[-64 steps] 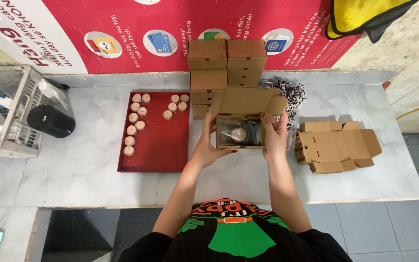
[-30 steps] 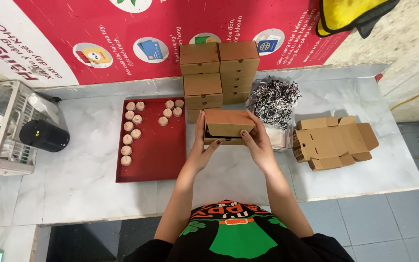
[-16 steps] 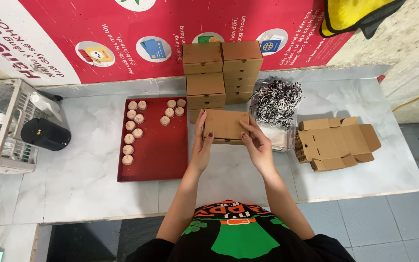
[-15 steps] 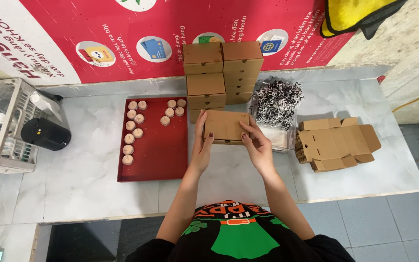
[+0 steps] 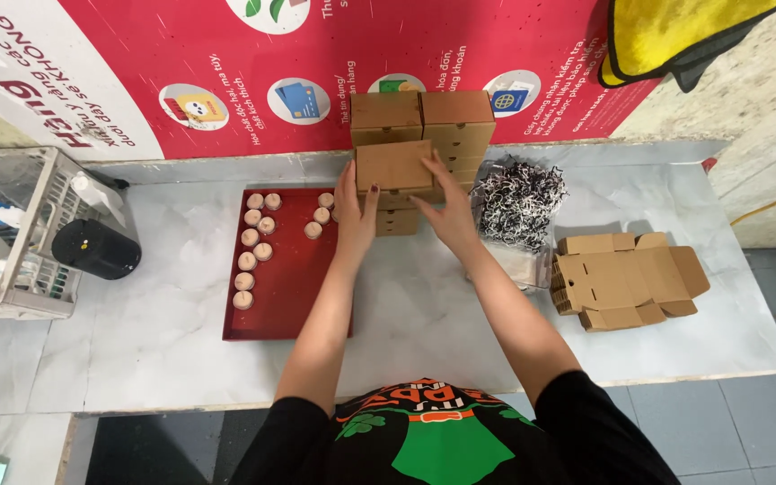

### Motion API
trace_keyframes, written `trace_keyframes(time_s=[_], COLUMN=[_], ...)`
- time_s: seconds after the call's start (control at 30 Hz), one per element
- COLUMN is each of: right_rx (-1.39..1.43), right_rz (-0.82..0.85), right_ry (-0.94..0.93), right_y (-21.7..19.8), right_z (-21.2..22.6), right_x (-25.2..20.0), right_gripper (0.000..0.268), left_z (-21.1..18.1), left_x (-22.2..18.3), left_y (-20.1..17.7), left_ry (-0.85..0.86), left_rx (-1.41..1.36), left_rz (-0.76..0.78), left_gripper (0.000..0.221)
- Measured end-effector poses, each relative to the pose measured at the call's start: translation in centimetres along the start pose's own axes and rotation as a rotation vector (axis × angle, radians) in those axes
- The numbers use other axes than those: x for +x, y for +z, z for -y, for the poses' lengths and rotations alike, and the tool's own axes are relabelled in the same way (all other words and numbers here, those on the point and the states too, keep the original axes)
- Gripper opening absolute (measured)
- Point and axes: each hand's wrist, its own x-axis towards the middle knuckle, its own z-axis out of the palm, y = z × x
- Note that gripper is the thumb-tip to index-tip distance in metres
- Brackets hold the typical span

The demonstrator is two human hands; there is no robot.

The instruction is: Packaging small round items into cardboard boxes with shredded paper filler.

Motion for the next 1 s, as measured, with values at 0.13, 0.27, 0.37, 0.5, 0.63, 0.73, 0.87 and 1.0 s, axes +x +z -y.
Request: trace_keyframes(time_s=[0.13,0.27,0.37,0.5,0.63,0.73,0.87,1.0], right_rx=[-0.004,0.035,0.041,0.007,-0.095,-0.001,-0.216,-0.683], right_rz=[0.021,0.016,0.012,0.004,-0.056,-0.190,-0.467,-0.301], right_ry=[0.021,0.080,0.105,0.003,-0.134,0.069,0.470,0.740], right_y=[1.6,2.3,2.3,1.2,-2.8,-7.4,-14.2,-18.5], right_z=[-1.9,-2.6,-2.2,-1.8,-1.5,-5.3,-14.6,-20.4], right_x=[1.3,1.9,2.2,1.4,-2.5,-8.8,-18.3,-24.0], right_gripper=[0.066,0.063,0.064,0.075,0.084,0.061,0.044,0.052], left_z=[0.5,1.9,2.1,3.1,-4.9,-5.7,-5.8,2.6], left_x=[2.3,3.4,3.6,3.1,0.0,-4.5,-10.4,-16.3], left_y=[-0.1,0.7,0.9,1.3,0.3,2.7,8.6,19.0], left_ry=[-0.049,-0.079,-0.081,0.006,0.151,0.298,0.205,-0.187], left_rx=[-0.212,-0.233,-0.243,-0.126,-0.260,-0.083,-0.060,-0.034], left_rz=[0.108,0.127,0.131,0.047,-0.209,-0.240,0.100,0.468], left_gripper=[0.071,0.073,0.074,0.076,0.069,0.056,0.040,0.073])
